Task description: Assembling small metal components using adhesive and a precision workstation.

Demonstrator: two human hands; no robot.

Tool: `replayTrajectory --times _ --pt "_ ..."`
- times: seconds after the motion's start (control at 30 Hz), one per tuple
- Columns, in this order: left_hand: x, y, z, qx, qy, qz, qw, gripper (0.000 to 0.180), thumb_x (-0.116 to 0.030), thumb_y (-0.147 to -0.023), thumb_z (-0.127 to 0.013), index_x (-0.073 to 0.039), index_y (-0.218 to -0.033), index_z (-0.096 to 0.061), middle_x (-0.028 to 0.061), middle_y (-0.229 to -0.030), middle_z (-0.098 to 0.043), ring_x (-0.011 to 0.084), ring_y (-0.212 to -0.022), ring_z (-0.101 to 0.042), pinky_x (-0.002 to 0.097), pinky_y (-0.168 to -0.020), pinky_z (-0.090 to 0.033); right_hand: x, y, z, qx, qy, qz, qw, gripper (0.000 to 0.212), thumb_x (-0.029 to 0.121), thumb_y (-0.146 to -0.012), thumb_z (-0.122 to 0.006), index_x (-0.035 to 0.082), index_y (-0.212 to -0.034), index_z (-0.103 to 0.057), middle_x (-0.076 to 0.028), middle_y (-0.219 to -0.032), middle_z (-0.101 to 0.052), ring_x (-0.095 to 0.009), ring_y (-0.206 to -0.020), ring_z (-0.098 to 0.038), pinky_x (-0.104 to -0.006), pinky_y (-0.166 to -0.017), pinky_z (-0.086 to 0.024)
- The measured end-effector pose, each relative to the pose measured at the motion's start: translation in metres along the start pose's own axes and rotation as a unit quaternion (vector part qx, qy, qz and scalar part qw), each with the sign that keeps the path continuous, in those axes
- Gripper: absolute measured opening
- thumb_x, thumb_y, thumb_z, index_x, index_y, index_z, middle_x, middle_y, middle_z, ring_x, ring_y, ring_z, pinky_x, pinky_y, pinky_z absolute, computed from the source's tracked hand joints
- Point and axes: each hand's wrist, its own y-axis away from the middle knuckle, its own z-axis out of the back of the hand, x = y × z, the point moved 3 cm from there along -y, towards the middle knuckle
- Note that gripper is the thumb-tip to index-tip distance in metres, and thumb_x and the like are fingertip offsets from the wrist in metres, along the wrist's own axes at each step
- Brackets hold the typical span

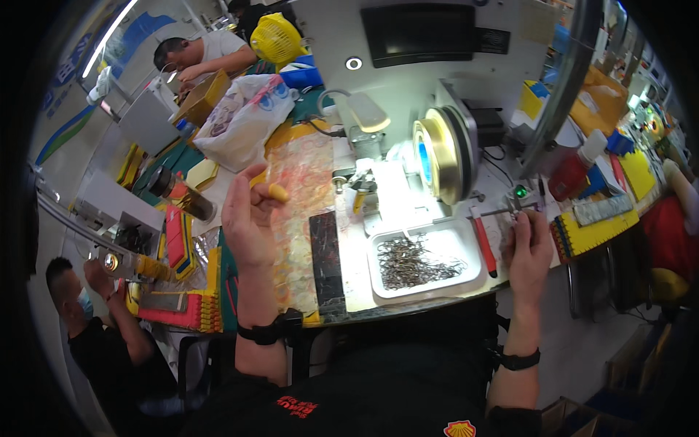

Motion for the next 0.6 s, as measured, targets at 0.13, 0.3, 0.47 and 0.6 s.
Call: replayTrajectory --times 0.13,0.3,0.47,0.6 --pt "0.002 0.002 -0.017 -0.038 -0.154 -0.035 0.987 0.029 -0.011 -0.112 -0.053 0.001 -0.137 -0.058 0.0082 -0.115 -0.067 0.0124 -0.089 -0.066 0.0327 -0.094 -0.056 -0.005 -0.007 -0.001 -0.002 0.048 0.017 0.999 0.025 0.029 -0.114 -0.059 0.005 -0.116 -0.064 0.005 -0.078 -0.053 -0.003 -0.063 -0.046 -0.0213 -0.054 -0.038" --pt "0.004 0.001 -0.037 0.032 -0.283 -0.08 0.955 0.024 -0.01 -0.111 -0.055 0.001 -0.13 -0.065 0.0052 -0.117 -0.066 0.0125 -0.101 -0.063 0.0295 -0.095 -0.052 0.003 -0.003 -0.005 -0.008 0.044 0.039 0.998 0.022 0.027 -0.116 -0.055 0.006 -0.113 -0.061 0.006 -0.073 -0.046 -0.002 -0.059 -0.04 -0.0229 -0.048 -0.031" --pt "-0.021 -0.004 -0.094 0.093 -0.394 -0.14 0.904 0.023 -0.002 -0.099 -0.065 -0.004 -0.122 -0.069 0.0118 -0.111 -0.068 0.0239 -0.099 -0.065 0.0359 -0.089 -0.052 0.017 0.0 0.006 0.003 -0.06 0.026 0.998 0.024 0.027 -0.116 -0.053 0.005 -0.116 -0.062 0.005 -0.076 -0.049 -0.002 -0.064 -0.044 -0.021 -0.055 -0.034" --pt "-0.018 -0.009 -0.108 0.136 -0.511 -0.208 0.823 0.027 0.002 -0.089 -0.072 -0.004 -0.115 -0.07 0.0135 -0.108 -0.067 0.0339 -0.103 -0.064 0.0411 -0.09 -0.052 0.08 0.049 -0.017 0.204 -0.032 0.012 0.978 0.028 0.025 -0.117 -0.05 0.002 -0.125 -0.065 0.004 -0.08 -0.052 -0.004 -0.073 -0.047 -0.0203 -0.065 -0.037"
